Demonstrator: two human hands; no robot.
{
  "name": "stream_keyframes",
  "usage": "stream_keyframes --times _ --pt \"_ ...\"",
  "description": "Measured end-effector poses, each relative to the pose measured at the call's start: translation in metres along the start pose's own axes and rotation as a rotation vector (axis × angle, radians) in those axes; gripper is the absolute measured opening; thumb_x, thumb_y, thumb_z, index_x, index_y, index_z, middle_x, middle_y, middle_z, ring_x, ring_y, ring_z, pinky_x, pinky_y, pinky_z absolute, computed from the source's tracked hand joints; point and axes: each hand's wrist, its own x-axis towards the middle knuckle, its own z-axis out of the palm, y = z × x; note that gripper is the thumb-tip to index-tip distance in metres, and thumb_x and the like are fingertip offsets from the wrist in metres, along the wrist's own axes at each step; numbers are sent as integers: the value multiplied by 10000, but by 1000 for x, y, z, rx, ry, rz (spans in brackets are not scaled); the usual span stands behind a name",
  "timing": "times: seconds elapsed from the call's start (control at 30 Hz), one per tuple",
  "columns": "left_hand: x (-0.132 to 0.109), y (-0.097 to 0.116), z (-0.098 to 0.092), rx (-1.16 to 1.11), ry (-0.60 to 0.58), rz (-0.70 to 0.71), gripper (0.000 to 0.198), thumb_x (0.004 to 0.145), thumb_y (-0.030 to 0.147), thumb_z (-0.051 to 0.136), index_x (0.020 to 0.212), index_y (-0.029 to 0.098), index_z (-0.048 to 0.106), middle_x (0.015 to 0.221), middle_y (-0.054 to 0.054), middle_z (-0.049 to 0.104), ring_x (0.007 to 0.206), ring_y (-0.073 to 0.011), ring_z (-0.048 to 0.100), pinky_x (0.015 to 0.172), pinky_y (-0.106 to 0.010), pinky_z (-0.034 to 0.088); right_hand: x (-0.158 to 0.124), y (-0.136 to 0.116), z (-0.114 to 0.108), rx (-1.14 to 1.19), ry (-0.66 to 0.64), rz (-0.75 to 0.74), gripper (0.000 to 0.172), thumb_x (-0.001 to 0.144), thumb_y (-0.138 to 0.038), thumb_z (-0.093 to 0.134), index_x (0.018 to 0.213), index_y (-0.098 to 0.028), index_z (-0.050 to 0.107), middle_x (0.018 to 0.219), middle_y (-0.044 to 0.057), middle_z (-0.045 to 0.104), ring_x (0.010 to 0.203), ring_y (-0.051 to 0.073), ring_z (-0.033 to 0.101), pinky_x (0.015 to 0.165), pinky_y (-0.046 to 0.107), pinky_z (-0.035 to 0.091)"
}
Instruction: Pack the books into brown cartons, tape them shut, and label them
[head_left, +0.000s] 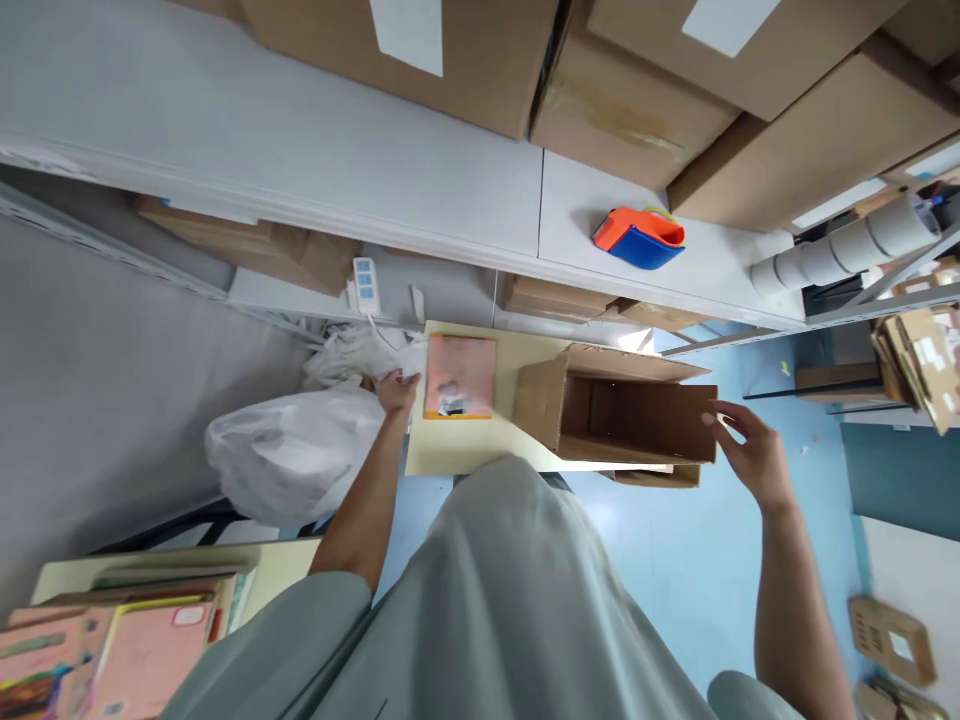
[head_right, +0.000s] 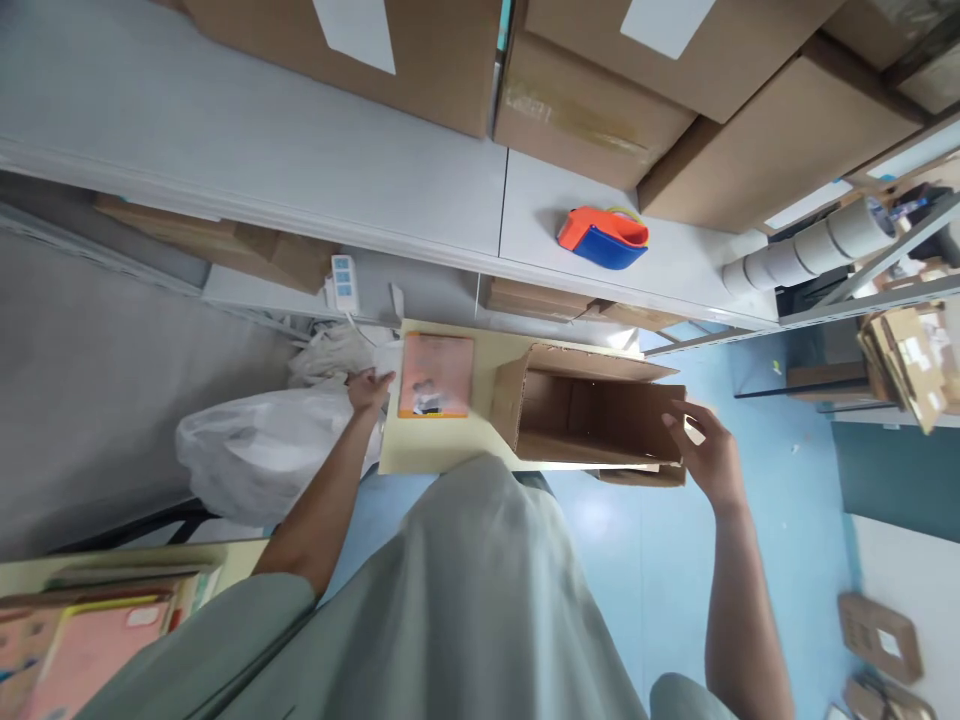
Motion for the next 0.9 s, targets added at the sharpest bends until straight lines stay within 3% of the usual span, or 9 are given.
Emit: stream_keyframes --times 0.2,0.33,0.43,0.63,0.77,0.9 --pt "-21 8 32 49 -114 110 251 952 219 634 1173 176 746 1140 -101 777 1110 -235 719 1024 -322 503 -24 -1 14 52 -74 99 583 891 -779 746 1187 -280 807 1252 133 840 1212 408 799 1068 574 661" --pt "-22 16 40 98 -125 59 319 1003 276 614 1279 132 685 1137 -159 798 1137 -275 738 979 -334 505 -30 0 28 32 -51 107 613 862 -818 739 1153 -283 802 1277 139 832 1210 420 798 1080 611 652" --pt "-11 24 37 151 -119 -27 442 965 317 702 1335 88 627 1165 -220 791 1148 -324 739 932 -369 511 -34 3 31 52 0 61 570 908 -789 709 1136 -274 797 1398 141 780 1202 386 799 1103 597 645" --pt "3 54 28 224 -171 -60 293 782 252 856 980 147 668 1086 -213 772 1066 -333 729 875 -387 529 -42 26 27 24 91 42 470 981 -691 680 1176 -281 803 1424 127 750 1243 352 765 1126 588 628" --pt "-20 79 29 231 -127 42 190 834 161 745 960 209 611 1100 -121 753 1094 -283 710 965 -392 533 -39 56 33 -102 133 16 520 940 -717 670 1176 -280 824 1522 150 678 1416 406 654 1219 648 528" --pt "-60 109 9 208 -86 155 223 864 200 737 906 249 524 921 -16 698 991 -245 713 928 -357 549 -27 81 37 -81 -42 37 570 931 -676 680 1320 -275 789 1480 146 703 1290 391 719 1160 607 566"
